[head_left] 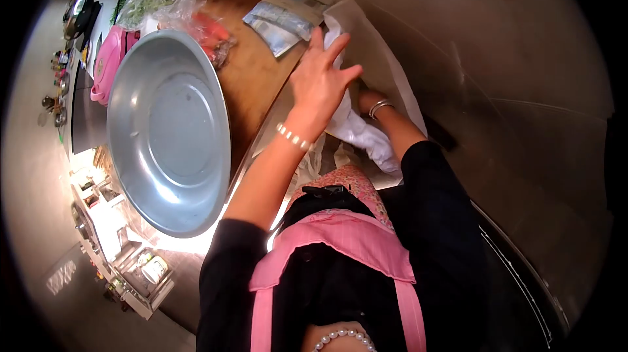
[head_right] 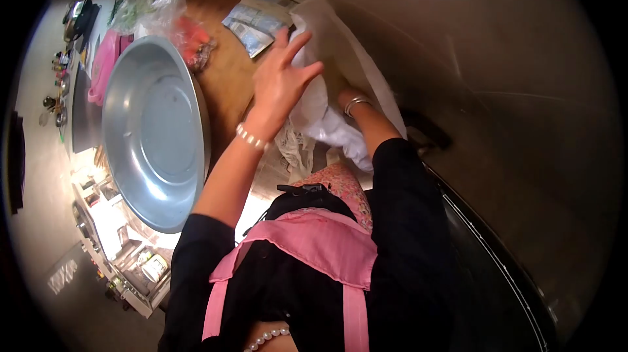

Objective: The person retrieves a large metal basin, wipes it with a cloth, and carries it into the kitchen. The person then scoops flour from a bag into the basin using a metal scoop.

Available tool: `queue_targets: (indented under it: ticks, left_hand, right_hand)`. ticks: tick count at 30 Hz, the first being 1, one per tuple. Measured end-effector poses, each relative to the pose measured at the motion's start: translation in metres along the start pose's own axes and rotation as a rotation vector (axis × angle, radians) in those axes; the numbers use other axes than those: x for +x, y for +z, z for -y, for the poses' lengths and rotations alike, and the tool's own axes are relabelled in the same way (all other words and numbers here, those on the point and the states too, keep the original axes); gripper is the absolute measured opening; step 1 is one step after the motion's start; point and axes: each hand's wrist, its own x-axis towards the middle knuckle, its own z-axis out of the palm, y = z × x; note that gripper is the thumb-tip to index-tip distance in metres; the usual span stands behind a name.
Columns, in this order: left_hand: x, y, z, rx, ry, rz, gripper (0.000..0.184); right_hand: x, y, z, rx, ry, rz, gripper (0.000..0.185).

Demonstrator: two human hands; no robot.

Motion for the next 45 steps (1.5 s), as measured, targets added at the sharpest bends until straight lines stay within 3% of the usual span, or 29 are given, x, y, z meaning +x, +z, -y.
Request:
queue_targets:
  ticks: [3,7,12,15,20,25,33,38,42,45]
  left_hand:
    - [0.013,0.02,0.007,-0.057,-0.088,0.165,0.041]
    - [0.004,0.003,0.019,-0.329,-0.193,-0.023,0.035]
    - [-0.009,-0.032,0.02,-0.385,-0.26,-0.024,0.038]
    - [-0.014,-0.029,0.021,-0.453,-0.236,-0.086,0.038]
    - [-0.019,-0.035,0.022,-0.601,-0.306,-0.024,0.038]
    - [-0.019,-0.026,0.021,-0.605,-0.253,-0.122,0.036]
    - [-0.024,-0.025,0.026,-0.641,-0.283,-0.114,0.037]
    - [-0.03,-0.029,0.023,-0.622,-0.313,0.006,0.038]
    - [-0.029,-0.023,0.016,-0.61,-0.311,-0.042,0.037]
    - [-0.036,-0.02,0.019,-0.608,-0.353,-0.009,0.036]
  right_hand:
    - [-0.007,-0.016,-0.01,-0.023,0.022,-0.02,0.023]
    - [-0.024,-0.039,-0.039,-0.084,0.08,-0.015,0.024]
    - [-0.028,-0.048,-0.053,-0.167,0.142,0.037,0.024]
    - [-0.012,-0.046,-0.043,-0.171,0.166,0.088,0.025]
    - [0.048,-0.048,-0.021,-0.125,0.145,-0.012,0.025]
    - [0.087,-0.036,-0.016,-0.088,0.121,-0.078,0.025]
    - [-0.016,-0.002,-0.063,-0.157,0.121,0.043,0.027]
    - [-0.028,0.009,-0.092,-0.148,0.138,0.104,0.028]
    - [-0.021,0.007,-0.093,0.029,0.155,0.313,0.032]
    - [-0.024,0.017,-0.088,0.153,0.25,0.244,0.031]
